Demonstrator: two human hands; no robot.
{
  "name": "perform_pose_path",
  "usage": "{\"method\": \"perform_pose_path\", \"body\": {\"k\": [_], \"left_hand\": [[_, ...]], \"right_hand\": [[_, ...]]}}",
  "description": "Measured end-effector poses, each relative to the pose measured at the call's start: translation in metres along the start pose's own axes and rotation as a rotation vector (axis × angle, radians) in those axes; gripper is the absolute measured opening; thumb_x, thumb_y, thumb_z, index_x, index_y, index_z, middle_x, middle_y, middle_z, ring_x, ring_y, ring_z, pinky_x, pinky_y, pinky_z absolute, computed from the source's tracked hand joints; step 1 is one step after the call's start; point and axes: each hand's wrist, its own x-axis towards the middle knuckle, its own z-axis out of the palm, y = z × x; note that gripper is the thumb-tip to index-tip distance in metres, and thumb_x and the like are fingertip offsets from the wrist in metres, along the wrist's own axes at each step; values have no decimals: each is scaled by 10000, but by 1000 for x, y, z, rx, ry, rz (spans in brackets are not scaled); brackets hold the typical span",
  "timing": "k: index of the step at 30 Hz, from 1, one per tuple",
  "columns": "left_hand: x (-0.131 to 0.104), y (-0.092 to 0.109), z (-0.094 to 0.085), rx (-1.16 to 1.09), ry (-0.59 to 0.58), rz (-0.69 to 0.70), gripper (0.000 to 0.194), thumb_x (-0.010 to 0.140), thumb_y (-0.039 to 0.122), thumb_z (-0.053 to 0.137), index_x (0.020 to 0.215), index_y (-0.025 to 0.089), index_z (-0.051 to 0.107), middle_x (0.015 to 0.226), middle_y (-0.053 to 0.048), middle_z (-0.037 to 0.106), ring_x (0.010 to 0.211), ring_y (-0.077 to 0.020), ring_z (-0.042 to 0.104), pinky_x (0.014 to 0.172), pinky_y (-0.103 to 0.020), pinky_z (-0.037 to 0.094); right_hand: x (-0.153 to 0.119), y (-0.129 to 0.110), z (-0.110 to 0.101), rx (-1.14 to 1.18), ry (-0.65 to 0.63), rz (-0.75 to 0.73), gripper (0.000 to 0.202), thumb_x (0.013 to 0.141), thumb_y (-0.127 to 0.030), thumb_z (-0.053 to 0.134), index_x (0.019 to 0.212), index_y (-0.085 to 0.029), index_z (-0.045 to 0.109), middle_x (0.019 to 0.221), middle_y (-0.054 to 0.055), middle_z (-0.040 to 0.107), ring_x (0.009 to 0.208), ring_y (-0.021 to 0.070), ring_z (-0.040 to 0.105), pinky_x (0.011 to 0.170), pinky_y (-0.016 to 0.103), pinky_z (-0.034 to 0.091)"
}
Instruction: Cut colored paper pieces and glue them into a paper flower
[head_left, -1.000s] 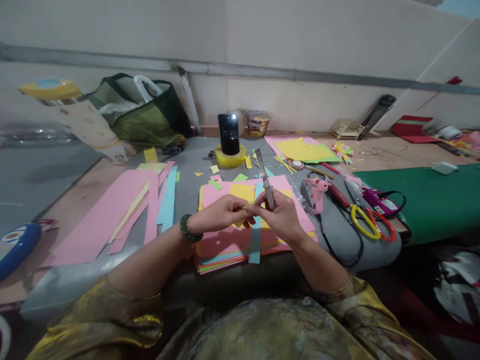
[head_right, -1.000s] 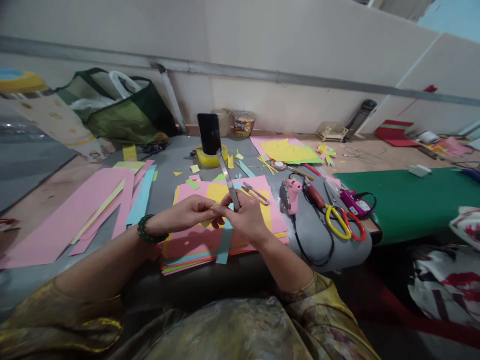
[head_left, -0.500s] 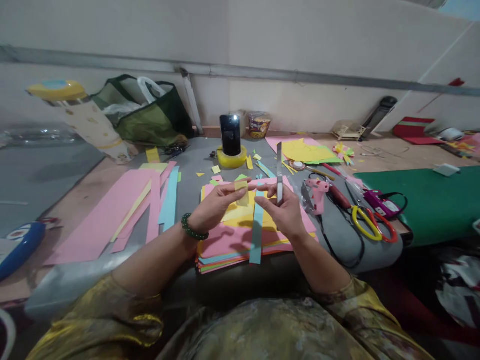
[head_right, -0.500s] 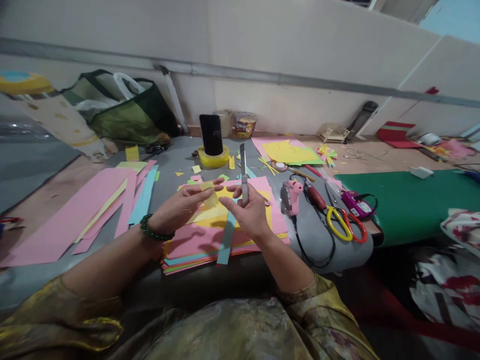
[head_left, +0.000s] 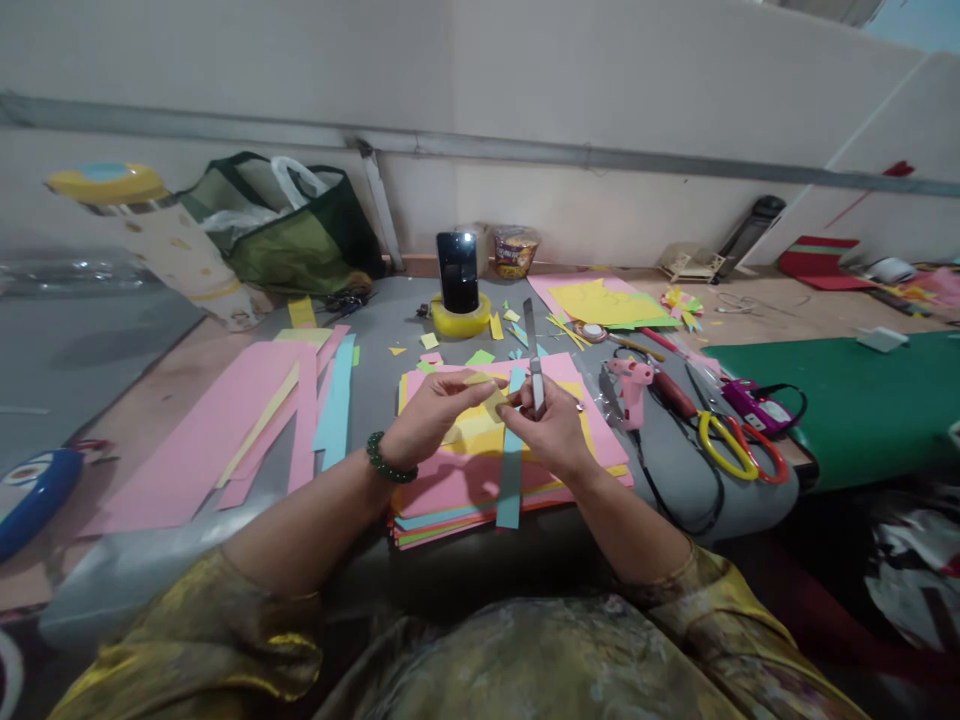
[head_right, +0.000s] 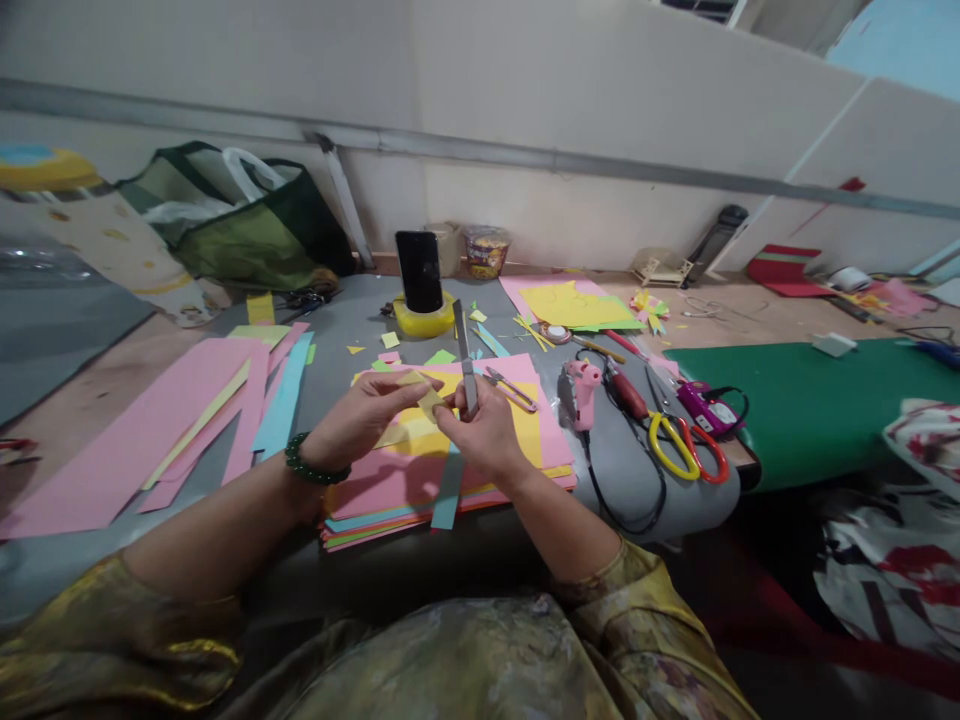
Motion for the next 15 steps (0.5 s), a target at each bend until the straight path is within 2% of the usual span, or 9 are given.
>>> {"method": "perform_pose_path", "body": {"k": [3,6,10,13,15], "left_hand": [[1,6,-8,120,22,52,290,685,452,799,734,169,760,848,-64,759,864,-218,657,823,-338,510],[3,11,-16,201,-41,68,321,683,469,802,716,159,728,741,-39,715,714,-163,610,691,-287,501],[4,18,-24,324,-261,42,373,687,505,798,681,161,653,604,22,616,565,-101,515,546,-221,433],[3,19,-25,411,-477,-55,359,729,506,763,761,160,670,626,16,654,568,-106,554,539,-208,433],[3,18,-24,434,-571,-114,356,779,506,718,731,156,668,656,-17,697,597,-123,608,570,-214,462]], "right_hand": [[0,-1,-2,55,-3,34,296,652,-378,639,664,-242,376,586,-68,454,514,89,396,513,242,367],[1,-2,-4,80,18,35,290,650,-375,645,682,-241,390,604,-71,445,523,90,413,518,241,380],[0,-2,-5,27,23,-3,284,667,-370,647,686,-244,393,607,-69,451,517,92,420,506,237,371],[-4,-1,-4,-100,-38,-54,240,685,-327,630,674,-245,404,579,-74,460,489,93,400,497,240,353],[-8,-2,-4,-175,-87,-100,218,710,-304,616,670,-246,410,565,-77,459,481,97,395,505,243,351]]}}
